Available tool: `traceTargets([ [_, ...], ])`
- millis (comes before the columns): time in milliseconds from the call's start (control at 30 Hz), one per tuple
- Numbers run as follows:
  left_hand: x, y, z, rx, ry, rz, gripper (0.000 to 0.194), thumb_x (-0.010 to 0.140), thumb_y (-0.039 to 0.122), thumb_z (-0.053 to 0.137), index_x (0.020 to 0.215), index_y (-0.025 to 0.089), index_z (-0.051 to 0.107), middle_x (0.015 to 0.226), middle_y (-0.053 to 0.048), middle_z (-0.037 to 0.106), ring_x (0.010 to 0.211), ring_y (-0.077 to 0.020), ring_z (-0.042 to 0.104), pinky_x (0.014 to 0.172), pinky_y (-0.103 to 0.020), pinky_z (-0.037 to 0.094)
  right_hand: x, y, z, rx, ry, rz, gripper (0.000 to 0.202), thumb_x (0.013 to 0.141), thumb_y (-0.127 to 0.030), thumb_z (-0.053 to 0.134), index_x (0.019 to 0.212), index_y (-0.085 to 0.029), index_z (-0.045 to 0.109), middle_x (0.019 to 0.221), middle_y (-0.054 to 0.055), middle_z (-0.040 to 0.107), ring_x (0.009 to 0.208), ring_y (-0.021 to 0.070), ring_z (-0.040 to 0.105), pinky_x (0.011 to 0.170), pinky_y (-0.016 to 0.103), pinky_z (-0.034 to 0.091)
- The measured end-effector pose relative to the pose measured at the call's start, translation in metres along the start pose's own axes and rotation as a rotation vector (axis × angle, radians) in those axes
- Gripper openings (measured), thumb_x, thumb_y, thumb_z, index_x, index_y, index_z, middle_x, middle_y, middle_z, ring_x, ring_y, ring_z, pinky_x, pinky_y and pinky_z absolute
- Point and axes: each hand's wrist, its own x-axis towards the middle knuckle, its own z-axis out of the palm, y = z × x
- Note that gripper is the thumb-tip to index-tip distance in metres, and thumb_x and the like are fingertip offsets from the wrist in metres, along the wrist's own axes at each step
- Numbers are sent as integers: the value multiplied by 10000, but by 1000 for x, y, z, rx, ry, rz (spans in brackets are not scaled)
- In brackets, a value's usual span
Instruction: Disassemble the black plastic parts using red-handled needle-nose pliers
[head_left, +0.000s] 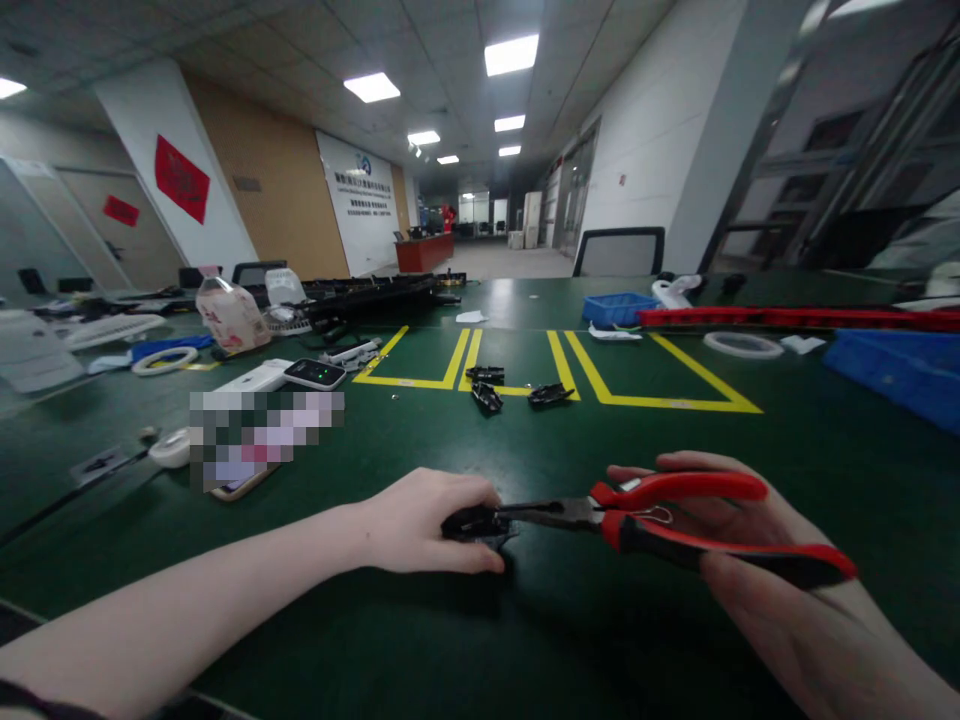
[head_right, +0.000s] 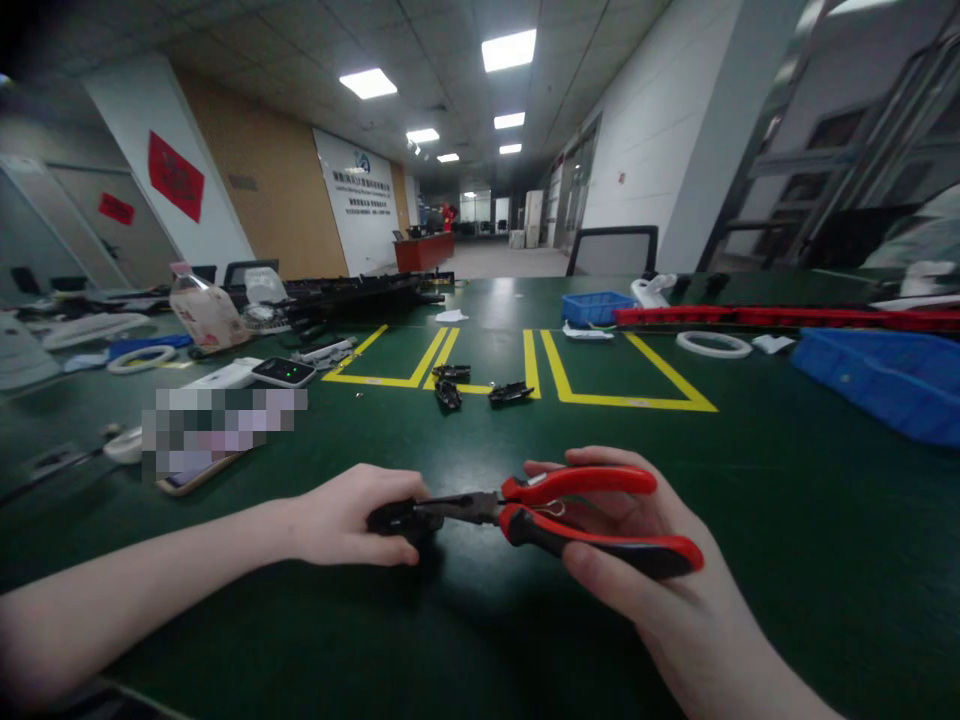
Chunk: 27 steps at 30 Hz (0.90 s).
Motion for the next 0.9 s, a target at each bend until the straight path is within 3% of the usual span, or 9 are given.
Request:
traceTargets([
  [100, 1, -5, 1, 59, 42, 53, 422, 852, 559, 692, 1065, 198, 645, 977, -21, 628, 810, -154, 596, 679, -233, 403, 5, 4, -5, 142, -3, 134, 624, 724, -512, 776, 1263, -282, 563, 1313, 128, 660, 1178, 357, 647, 1020, 541, 520],
  [267, 3, -12, 6, 156, 87, 114, 488, 811, 604, 709, 1121, 231, 656, 1046, -38, 620, 881, -185, 608, 731, -257, 433, 18, 6, -8, 175, 32, 137, 764, 686, -531, 810, 1315, -261, 473, 1365, 126, 622, 1238, 341, 607, 1131, 557, 404],
  [633, 5, -22, 8, 211, 74, 161, 682, 750, 806, 624, 1204, 299, 664, 1014, -46, 616, 883, -204, 606, 730, -283, 450, 23, 6, 4, 178, 137, 55, 914, 641, -575, 819, 1353, -250, 345, 1240, 150, 684, 1107, 336, 685, 1069, 532, 460],
  [900, 5, -36, 13, 120, 166, 195, 749, 667, 834, 675, 1140, 255, 713, 1000, -56, 630, 887, -207, 623, 764, -289, 497, 21, 13, 3, 56, 96, 70, 851, 651, -657, 789, 1295, -290, 370, 1354, 157, 610, 1163, 336, 657, 1002, 474, 542],
])
